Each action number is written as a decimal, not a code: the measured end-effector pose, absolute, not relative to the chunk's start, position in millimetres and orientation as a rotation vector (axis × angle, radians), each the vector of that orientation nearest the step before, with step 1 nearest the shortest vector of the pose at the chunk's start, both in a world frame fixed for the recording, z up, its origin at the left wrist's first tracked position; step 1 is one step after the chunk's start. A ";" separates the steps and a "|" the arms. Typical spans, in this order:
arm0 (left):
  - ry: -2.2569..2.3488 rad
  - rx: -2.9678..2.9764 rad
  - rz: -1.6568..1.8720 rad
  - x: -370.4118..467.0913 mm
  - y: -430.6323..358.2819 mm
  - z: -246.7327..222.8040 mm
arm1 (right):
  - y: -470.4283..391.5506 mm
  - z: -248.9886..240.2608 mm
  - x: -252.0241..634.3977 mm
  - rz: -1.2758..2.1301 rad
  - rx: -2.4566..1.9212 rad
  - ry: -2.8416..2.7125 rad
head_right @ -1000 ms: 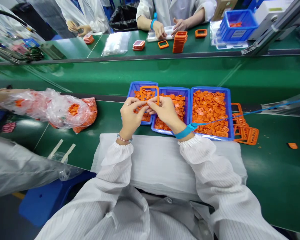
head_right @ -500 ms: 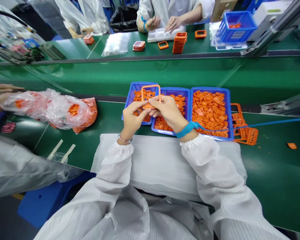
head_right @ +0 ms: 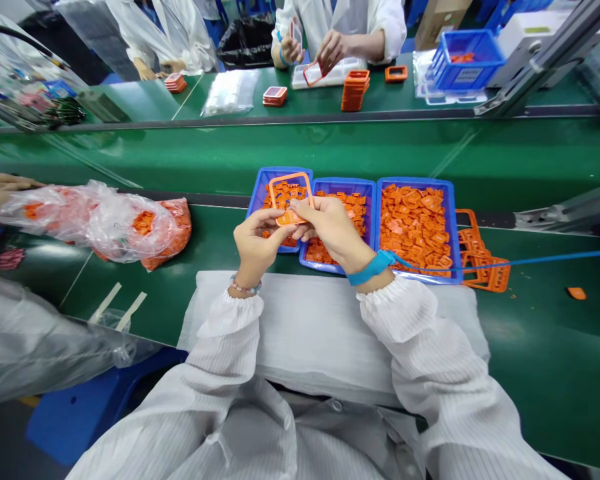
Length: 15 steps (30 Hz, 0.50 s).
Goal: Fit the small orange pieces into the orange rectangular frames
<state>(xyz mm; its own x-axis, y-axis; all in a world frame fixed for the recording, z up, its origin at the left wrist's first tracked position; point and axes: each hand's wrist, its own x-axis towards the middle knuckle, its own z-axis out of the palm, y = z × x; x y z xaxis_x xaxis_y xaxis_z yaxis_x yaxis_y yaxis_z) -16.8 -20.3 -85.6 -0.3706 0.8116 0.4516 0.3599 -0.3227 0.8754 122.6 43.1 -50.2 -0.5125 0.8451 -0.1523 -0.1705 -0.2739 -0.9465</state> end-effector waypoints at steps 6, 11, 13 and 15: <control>1.538 1.504 1.766 -17.7 -21.8 -86.9 | 40.8 -50.0 122.4 1.818 -0.887 -1.308; 1.567 1.583 1.818 -15.7 -23.5 -87.5 | 38.6 -48.1 122.3 1.744 -0.859 -1.368; 1.595 1.577 1.824 -14.1 -24.7 -87.5 | 37.1 -47.8 122.1 1.660 -0.848 -1.427; 1.583 1.511 1.826 -12.7 -25.4 -87.8 | 34.9 -48.1 121.3 1.566 -0.845 -1.478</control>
